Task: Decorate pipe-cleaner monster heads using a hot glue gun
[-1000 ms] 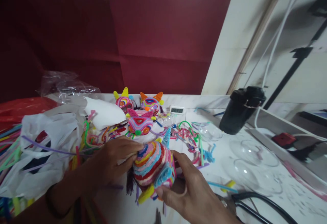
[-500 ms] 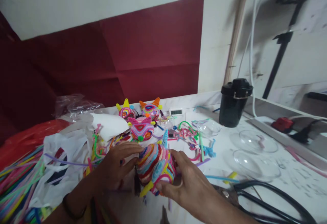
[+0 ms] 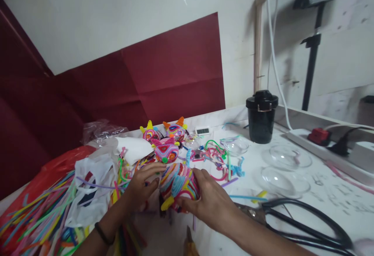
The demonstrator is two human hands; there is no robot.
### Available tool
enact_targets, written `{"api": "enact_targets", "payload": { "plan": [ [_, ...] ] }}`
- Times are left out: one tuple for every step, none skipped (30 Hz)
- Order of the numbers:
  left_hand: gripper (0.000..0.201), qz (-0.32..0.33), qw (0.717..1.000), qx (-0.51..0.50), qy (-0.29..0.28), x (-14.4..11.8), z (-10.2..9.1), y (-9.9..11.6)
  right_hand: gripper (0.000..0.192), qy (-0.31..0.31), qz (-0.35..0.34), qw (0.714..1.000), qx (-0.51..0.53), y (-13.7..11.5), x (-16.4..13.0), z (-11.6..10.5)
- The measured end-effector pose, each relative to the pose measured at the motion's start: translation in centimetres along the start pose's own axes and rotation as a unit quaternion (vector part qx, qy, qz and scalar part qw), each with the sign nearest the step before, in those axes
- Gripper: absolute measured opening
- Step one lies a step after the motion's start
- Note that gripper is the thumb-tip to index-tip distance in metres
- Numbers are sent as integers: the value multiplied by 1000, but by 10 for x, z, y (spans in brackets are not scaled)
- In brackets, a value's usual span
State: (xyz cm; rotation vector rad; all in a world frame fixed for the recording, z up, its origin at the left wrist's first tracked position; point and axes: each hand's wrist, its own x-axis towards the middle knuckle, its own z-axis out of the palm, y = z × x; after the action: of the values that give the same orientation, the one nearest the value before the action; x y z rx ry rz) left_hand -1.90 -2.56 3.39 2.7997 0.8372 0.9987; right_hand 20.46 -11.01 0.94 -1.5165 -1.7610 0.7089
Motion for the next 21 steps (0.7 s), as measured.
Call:
{"api": "enact_targets", "payload": {
  "plan": [
    [28,-7,1000,-3,3,0,0,2,50,0,2,1000,-4,1,0,0],
    [30,-15,1000,-6,4,0,0,4,51,2,5,1000,-8,1,1,1],
    [31,-23,1000,-10,5,0,0,7,53,5,8,1000,-10,2,1,1],
    [32,-32,999,-14,5,0,-1,9,54,5,8,1000,-12,2,1,1],
    [32,-40,999,-15,4,0,-2,11,54,6,8,1000,-12,2,1,1],
    [32,-46,999,-16,5,0,-2,13,53,6,5,1000,-13,2,1,1],
    [32,-50,999,-16,5,-1,-3,14,52,5,2,1000,-13,2,0,0],
    [32,-55,998,-16,2,-1,-3,15,52,5,-1,1000,-13,2,0,0],
    [32,-60,998,-16,0,-2,-3,15,52,5,-3,1000,-13,2,-1,0],
    [33,-66,998,-16,-2,-3,-3,15,52,5,-4,1000,-12,2,-1,0],
    [33,-73,997,-15,-3,-4,-2,14,52,5,-4,1000,-12,2,-1,0],
    [34,-82,997,-14,-3,-5,-1,14,52,4,-4,1000,-11,3,-1,0],
    [36,-93,996,-12,-3,-6,1,13,51,4,-3,1000,-11,3,-1,1],
    [36,-103,995,-12,-1,-7,2,13,49,6,-2,1000,-10,4,-1,1],
    [37,-112,994,-14,1,-8,3,12,49,7,-1,1000,-9,4,-1,2],
    [38,-119,993,-17,2,-8,4,12,48,9,-1,1000,-8,5,0,2],
    [39,-124,992,-21,2,-9,5,13,49,9,0,1000,-9,5,0,2],
    [39,-128,991,-25,3,-9,5,13,49,7,1,1000,-9,5,1,2],
    [40,-131,991,-29,4,-9,5,14,50,5,2,1000,-10,4,1,2],
    [40,-134,990,-32,5,-8,5,14,50,3,3,1000,-12,4,1,2],
    [41,-137,990,-36,5,-8,5,15,50,3,4,1000,-12,4,1,2]
  ]
}}
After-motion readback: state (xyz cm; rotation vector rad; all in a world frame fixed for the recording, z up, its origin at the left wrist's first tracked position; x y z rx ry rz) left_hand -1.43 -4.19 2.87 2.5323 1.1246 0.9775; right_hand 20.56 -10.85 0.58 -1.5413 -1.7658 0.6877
